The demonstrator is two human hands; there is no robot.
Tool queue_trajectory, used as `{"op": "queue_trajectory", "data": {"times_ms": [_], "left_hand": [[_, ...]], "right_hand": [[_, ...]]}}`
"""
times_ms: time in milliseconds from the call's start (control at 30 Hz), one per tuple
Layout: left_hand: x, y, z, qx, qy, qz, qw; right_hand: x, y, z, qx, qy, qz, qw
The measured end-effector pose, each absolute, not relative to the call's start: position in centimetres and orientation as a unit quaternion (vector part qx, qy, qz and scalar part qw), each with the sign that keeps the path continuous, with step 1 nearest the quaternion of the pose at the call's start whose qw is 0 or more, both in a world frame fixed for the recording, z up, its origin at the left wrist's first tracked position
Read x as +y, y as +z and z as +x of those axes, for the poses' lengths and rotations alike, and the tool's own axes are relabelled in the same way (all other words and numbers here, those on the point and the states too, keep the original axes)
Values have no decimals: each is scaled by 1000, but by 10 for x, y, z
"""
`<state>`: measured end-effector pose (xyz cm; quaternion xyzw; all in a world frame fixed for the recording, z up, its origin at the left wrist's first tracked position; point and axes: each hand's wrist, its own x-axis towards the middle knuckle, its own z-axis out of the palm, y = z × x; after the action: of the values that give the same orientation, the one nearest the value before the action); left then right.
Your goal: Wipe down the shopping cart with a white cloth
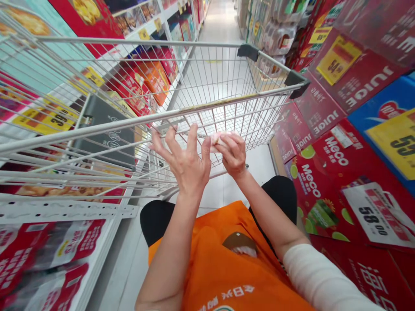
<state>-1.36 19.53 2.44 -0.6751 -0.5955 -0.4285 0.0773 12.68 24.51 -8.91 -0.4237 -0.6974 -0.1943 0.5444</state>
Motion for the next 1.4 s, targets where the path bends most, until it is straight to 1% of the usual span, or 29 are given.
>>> {"op": "queue_trajectory", "data": {"times_ms": [133,267,333,433,533,600,700,800,900,1067,1233,1400], "left_hand": [[195,24,-10,-597,-436,-671,61],[196,21,-11,-588,-432,-681,55],[197,19,-11,-590,-436,-678,60],[198,16,-8,-606,-445,-654,82],[199,14,-5,-611,-448,-643,110],[199,14,-4,-610,-448,-643,116],[201,14,-3,-615,-447,-641,109],[203,13,-4,-618,-450,-637,101],[203,13,-6,-618,-453,-637,90],[202,17,-7,-612,-440,-651,85],[200,20,-5,-616,-438,-647,102],[199,20,-8,-625,-432,-643,95]], "right_hand": [[260,-82,130,-693,-216,-461,510],[259,-98,138,-728,-235,-404,501],[256,-101,146,-739,-220,-391,502],[260,-93,156,-723,-196,-431,503],[267,-89,163,-712,-215,-463,483],[267,-91,168,-728,-224,-455,462],[262,-89,176,-757,-204,-431,447],[266,-76,183,-747,-185,-447,456],[276,-68,187,-735,-193,-452,466],[274,-80,197,-764,-239,-380,464],[277,-78,209,-708,-231,-478,465],[279,-96,216,-723,-205,-461,471]]}}
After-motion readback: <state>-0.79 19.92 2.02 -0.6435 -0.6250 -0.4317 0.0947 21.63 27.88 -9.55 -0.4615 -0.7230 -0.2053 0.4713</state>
